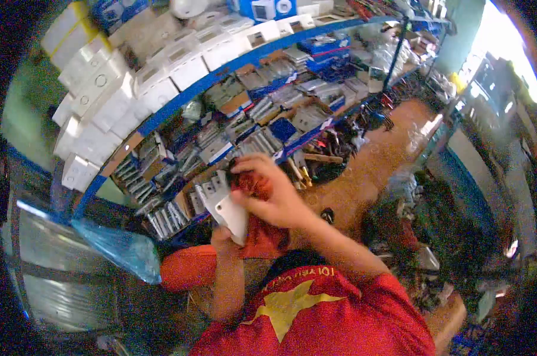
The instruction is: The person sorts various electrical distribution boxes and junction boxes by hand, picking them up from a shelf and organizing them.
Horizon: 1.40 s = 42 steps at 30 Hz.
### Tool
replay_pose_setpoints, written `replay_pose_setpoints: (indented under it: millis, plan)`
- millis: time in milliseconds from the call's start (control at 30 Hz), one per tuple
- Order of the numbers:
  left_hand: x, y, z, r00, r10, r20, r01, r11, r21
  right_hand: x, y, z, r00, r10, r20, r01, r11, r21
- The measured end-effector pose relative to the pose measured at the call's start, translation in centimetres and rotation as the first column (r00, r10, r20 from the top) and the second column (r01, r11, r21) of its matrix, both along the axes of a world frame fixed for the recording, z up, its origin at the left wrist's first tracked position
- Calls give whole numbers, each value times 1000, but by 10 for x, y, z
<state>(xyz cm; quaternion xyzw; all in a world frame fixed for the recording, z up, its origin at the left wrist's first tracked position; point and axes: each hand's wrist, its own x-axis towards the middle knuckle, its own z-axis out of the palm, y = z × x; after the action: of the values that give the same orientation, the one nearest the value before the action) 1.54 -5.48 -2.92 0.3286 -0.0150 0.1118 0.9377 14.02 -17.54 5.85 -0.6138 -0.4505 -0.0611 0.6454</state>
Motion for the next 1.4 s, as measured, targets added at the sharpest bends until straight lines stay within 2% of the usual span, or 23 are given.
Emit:
replay_pose_setpoints:
  millis: [100, 200, 233, 267, 333, 400, 500, 567, 600, 667, 833, 867, 900, 933, 967, 1000, 1100, 1167, 1200, 1233, 1300, 1367, 1400]
  plan:
    - [0, -16, -3, 995, -28, -93, 21, 997, -80, -8, -5, -8, 977, -88, -196, 49, 979, -197]
    - [-2, -20, 5, 999, 38, -36, -34, 994, 108, 6, -12, -17, 933, -126, -336, 16, 950, -311]
    - [-1, -21, 3, 998, 50, -25, -47, 994, 104, 12, -11, -17, 959, -148, -240, 94, 970, -223]
    - [0, -21, 1, 998, 54, -19, -53, 996, 70, 24, -4, -24, 857, -32, -515, 51, 998, 23]
    - [-3, -19, -2, 998, 65, -5, -65, 998, -11, 25, 6, -26, 466, 310, -829, 239, 858, 456]
    - [-6, -14, -4, 997, 67, 27, -64, 995, -81, 33, -26, -13, 522, 271, -809, -97, 961, 259]
    - [-6, -9, -4, 995, 79, 67, -71, 991, -110, 36, -24, -27, 542, 328, -774, 45, 908, 417]
    - [-4, -8, -6, 996, 64, 62, -60, 996, -69, 22, -28, -28, 554, 401, -730, -5, 878, 479]
    - [-2, -12, -6, 995, 84, 53, -81, 996, -41, 8, -26, -31, 698, 420, -580, -142, 875, 463]
    - [1, -20, -6, 992, 123, 37, -124, 992, 18, -22, -30, -36, 774, 247, -583, -197, 969, 148]
    - [1, -30, 5, 987, 153, 45, -158, 975, 155, -26, -38, -54, 840, -205, -503, 145, 977, -155]
    - [1, -28, 4, 992, 99, 76, -106, 990, 96, -21, -38, -52, 910, -199, -362, 202, 979, -31]
    - [2, -27, 5, 993, 45, 106, -49, 998, 38, -14, -33, -39, 652, 72, -755, 179, 953, 246]
    - [5, -29, 4, 994, 81, 74, -77, 995, -58, -7, -28, -25, 250, 414, -875, 277, 836, 474]
    - [9, -31, 3, 992, 118, 42, -111, 982, -151, 4, -32, -15, 195, 112, -974, 276, 947, 164]
    - [8, -33, -3, 949, 292, -115, -305, 945, -118, 13, -35, -40, 312, 345, -885, 248, 870, 426]
    - [6, -33, 11, 970, 244, -21, -244, 954, -173, 17, -62, -32, 425, 426, -799, 31, 875, 483]
    - [7, -24, -60, 963, 205, -173, -215, 976, -43, -11, -47, 10, 340, 329, -881, 358, 821, 445]
    - [7, -18, -103, 951, 176, -253, -176, 984, 21, -20, -39, -10, 576, 198, -793, 229, 892, 389]
    - [6, -17, -129, 976, 214, -36, -195, 938, 287, -29, -31, -31, 777, 75, -625, 166, 934, 318]
    - [14, -33, -72, 974, 225, -5, -210, 919, 334, -21, -25, -61, 831, -20, -556, 170, 961, 220]
    - [17, -44, 4, 925, 263, 275, -380, 673, 634, -7, -28, -59, 716, -138, -684, 240, 969, 56]
    - [16, -46, 35, 843, 167, 511, -535, 342, 772, 8, -23, -80, 632, -7, -775, 213, 963, 165]
